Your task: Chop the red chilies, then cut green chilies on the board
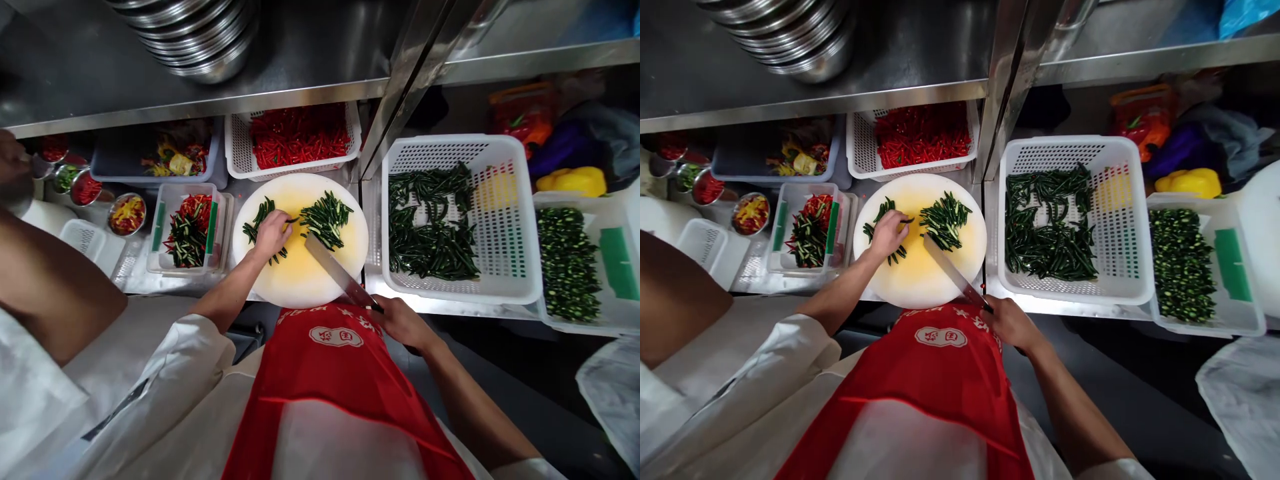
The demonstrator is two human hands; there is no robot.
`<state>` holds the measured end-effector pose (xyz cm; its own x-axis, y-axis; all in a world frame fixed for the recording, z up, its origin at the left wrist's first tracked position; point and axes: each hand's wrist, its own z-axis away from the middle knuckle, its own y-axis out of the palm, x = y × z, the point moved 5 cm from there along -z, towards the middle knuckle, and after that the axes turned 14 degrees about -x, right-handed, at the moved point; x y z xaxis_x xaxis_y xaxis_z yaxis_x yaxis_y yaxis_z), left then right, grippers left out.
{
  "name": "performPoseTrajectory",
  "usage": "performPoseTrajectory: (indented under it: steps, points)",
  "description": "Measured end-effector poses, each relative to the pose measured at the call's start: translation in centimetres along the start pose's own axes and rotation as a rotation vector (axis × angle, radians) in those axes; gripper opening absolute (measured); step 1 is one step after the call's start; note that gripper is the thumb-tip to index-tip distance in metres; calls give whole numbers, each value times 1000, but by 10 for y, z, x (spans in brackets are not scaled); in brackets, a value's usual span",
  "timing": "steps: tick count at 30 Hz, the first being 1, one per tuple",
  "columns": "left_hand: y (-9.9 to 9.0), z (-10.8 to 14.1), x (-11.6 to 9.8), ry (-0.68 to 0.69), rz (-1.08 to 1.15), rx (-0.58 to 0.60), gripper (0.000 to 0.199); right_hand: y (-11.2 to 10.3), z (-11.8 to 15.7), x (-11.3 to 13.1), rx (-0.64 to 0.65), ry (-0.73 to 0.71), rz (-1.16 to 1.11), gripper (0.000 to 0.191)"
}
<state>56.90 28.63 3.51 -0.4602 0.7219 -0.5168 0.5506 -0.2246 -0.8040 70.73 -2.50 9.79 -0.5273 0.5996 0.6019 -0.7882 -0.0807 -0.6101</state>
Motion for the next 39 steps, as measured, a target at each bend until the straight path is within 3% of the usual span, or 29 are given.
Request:
performPoseTrajectory:
  steps: [2, 5, 10, 16, 30, 34, 39]
  points:
    - [7, 20, -25, 157, 107, 11, 19, 1, -6, 0, -49, 25, -47, 19]
    - [29, 58, -53, 325, 171, 136, 20, 0, -12, 1, -71, 25, -45, 19]
    - [43, 90, -57, 268, 222, 136, 21, -7, -17, 8, -42, -21, 35, 20]
    - [35, 82, -47, 156, 227, 80, 24, -14, -17, 17, -2, -65, 103, 19]
    - [51, 67, -48, 172, 275, 78, 21, -23, -20, 12, 67, -68, 196, 14]
    - [55, 64, -50, 182, 272, 69, 20, -15, -28, 11, 85, -39, 204, 17]
    - [55, 59, -62, 231, 256, 102, 20, 1, -50, 4, -11, -47, 187, 20]
